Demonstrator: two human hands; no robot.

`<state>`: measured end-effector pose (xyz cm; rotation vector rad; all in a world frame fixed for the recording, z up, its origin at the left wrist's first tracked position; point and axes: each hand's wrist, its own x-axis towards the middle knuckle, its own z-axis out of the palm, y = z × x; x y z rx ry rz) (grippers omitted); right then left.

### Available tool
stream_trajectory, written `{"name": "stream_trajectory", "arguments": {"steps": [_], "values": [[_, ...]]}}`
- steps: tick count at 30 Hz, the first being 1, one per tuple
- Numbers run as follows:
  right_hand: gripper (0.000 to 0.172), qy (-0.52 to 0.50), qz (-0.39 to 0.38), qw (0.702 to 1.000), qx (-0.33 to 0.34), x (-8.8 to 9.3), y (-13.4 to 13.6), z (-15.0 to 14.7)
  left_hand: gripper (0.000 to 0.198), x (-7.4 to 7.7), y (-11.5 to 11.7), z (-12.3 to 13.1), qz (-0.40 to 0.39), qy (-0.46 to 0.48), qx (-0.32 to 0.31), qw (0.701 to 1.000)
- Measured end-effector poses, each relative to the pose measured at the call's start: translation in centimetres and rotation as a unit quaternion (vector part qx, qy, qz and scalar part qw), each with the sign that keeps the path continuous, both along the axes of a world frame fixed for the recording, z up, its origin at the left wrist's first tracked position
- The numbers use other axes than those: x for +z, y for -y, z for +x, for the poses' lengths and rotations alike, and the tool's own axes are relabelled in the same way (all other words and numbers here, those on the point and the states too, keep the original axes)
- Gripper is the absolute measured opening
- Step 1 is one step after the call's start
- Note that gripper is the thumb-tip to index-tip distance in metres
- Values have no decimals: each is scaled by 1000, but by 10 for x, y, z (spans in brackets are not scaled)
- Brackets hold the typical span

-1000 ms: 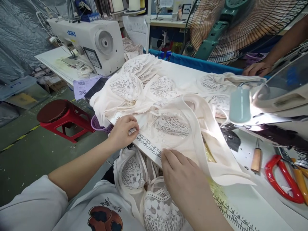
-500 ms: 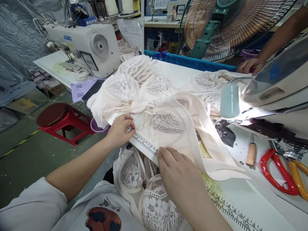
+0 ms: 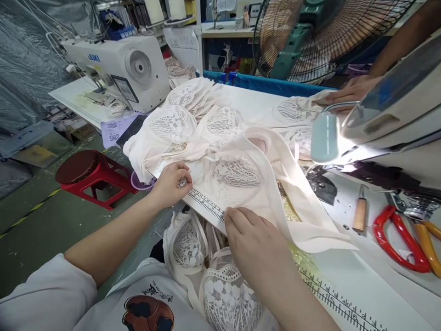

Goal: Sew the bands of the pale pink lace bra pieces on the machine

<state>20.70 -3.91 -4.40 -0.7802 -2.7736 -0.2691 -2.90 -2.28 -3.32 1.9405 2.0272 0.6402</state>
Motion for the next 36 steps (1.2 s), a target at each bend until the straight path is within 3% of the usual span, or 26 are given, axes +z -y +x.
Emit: {"name": "stream_trajectory", "arguments": {"steps": [20,26,36], "values": [[27,5,-13,1000,-9,2,-1,0,12,7,-8,-5,-40,-15,-37,998],[28,5,-12,1000,-9,1,0,1,3,6,-7,-3,-40,-19,-27,999],[28,7,-5,1000,-14,1,0,1,8,7,-7,-3,-50,-16,-14,999]]}}
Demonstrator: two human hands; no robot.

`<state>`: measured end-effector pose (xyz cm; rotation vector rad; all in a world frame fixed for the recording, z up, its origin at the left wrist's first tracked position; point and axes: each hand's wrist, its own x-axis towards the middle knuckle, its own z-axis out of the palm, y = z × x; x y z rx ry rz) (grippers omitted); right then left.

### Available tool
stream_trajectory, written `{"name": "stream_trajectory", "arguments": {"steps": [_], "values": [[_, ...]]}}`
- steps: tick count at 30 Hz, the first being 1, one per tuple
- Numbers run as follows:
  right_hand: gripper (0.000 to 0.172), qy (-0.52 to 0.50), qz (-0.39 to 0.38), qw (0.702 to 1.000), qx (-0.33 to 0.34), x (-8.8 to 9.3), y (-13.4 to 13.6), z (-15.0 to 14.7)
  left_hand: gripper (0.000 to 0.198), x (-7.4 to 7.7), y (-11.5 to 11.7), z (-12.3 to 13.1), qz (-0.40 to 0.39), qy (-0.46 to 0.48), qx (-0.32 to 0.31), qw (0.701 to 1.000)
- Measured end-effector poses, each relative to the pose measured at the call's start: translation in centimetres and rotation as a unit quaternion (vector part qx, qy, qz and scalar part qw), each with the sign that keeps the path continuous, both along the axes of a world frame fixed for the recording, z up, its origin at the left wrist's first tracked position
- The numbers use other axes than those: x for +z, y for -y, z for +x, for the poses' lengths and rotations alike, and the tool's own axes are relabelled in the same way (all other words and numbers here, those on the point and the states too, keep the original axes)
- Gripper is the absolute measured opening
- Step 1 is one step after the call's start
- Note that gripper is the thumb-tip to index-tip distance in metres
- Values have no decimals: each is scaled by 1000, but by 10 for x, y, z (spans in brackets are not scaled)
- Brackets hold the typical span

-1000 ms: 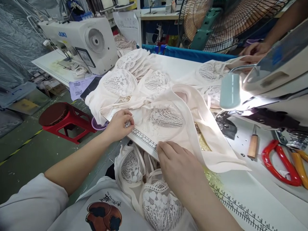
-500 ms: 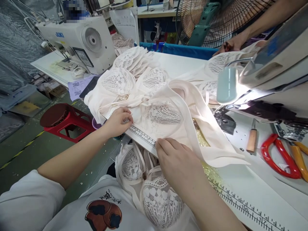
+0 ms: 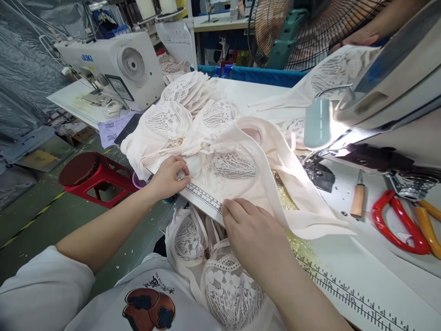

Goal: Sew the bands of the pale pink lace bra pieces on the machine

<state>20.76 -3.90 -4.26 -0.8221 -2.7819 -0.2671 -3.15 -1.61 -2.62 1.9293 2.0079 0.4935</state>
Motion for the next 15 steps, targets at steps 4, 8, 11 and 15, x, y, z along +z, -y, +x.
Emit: {"name": "stream_trajectory", "arguments": {"steps": [4,8,11,15], "values": [[28,1,-2,1000,-4,-1,0,0,8,-1,0,0,3,-3,-2,1000],[29,2,-15,1000,-5,0,-1,1,7,-2,0,0,6,-3,-2,1000],[28,-2,-31,1000,-3,0,-2,2,7,-2,0,0,9,-2,-3,1000],[28,10,-55,998,-11,3,-4,3,7,-3,-1,0,15,4,-5,1000]]}}
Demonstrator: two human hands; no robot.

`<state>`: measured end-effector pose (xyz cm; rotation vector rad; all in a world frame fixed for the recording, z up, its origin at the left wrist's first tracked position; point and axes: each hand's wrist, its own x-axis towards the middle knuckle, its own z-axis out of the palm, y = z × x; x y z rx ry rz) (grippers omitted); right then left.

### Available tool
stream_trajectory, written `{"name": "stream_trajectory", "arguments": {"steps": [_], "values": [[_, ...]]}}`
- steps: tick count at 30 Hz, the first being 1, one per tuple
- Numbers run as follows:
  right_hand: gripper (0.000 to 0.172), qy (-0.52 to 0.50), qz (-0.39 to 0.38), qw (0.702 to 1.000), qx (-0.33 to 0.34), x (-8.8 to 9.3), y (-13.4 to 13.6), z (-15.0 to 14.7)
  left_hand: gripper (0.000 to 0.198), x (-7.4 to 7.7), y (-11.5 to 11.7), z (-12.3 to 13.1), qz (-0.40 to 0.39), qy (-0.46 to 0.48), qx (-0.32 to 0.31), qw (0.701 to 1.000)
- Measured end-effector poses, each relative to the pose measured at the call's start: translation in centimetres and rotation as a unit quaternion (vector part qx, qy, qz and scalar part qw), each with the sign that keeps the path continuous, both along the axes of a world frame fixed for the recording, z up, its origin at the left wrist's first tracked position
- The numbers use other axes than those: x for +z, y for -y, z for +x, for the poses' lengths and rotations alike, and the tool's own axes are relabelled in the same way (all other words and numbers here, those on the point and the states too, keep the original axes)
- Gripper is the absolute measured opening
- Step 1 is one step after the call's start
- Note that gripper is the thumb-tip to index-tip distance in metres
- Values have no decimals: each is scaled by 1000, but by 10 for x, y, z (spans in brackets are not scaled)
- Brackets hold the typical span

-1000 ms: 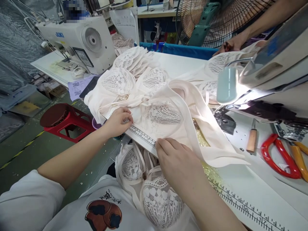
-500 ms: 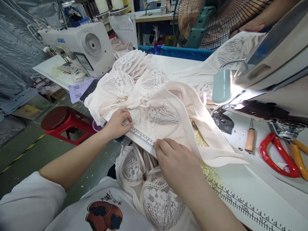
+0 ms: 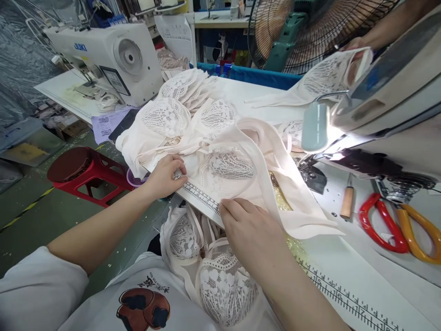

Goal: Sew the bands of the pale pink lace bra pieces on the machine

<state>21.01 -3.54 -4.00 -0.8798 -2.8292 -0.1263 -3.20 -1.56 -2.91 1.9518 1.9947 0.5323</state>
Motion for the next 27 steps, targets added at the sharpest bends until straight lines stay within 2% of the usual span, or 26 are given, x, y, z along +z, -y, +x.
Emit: {"name": "stream_trajectory", "arguments": {"steps": [11,20,27], "values": [[24,11,-10,1000,12,11,-6,-4,7,-6,0,-2,5,-12,-1,1000],[25,17,-71,997,-24,20,-4,-9,4,-8,0,-9,42,-15,-20,999],[22,20,-76,996,-39,21,-5,-11,12,-13,-2,-13,64,-23,-34,997]]}}
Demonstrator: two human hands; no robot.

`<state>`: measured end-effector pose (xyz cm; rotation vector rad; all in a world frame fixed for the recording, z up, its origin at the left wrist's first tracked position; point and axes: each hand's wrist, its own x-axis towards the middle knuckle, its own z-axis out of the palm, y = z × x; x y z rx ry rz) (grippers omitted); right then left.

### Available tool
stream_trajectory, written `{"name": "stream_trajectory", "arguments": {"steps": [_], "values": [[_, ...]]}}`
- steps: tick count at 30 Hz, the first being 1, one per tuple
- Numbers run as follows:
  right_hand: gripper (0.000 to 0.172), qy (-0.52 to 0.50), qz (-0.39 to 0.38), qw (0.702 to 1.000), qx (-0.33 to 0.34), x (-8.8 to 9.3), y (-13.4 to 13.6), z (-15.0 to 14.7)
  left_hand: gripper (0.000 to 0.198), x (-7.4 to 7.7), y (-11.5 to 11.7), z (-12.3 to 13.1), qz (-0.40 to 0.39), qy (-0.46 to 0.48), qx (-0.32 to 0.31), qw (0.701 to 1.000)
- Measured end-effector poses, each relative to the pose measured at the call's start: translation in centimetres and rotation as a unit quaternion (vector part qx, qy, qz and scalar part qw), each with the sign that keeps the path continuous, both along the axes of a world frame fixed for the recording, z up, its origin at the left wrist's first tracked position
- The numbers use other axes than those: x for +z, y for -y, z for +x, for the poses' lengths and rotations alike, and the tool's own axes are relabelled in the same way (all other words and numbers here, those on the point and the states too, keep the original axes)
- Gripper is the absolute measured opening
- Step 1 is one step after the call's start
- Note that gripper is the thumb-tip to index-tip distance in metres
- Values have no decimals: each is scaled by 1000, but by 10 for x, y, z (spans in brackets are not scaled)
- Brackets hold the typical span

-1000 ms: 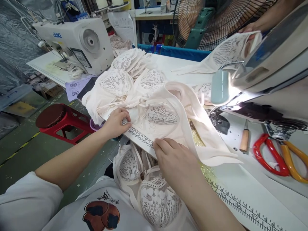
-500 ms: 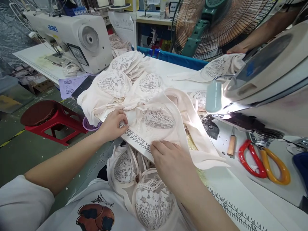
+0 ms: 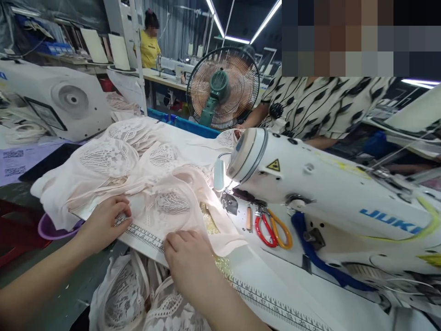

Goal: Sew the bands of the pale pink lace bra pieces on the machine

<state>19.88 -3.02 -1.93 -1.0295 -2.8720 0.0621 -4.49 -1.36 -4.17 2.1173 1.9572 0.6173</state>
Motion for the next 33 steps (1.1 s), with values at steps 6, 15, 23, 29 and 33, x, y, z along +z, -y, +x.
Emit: {"name": "stream_trajectory", "arguments": {"steps": [6,15,23,29,33], "values": [[10,48,34,998,9,5,-3,-10,13,-2,3,0,-6,2,13,1000],[3,85,54,994,32,3,-7,-20,13,-12,4,-3,25,-8,14,1000],[11,95,56,994,20,-9,-13,-26,19,-31,-1,-9,70,-25,10,997],[14,81,79,993,22,-11,-14,-28,17,-32,-1,-10,81,-36,1,996],[15,71,76,995,13,-16,-14,-27,17,-34,-2,-12,69,-50,-3,996]]}}
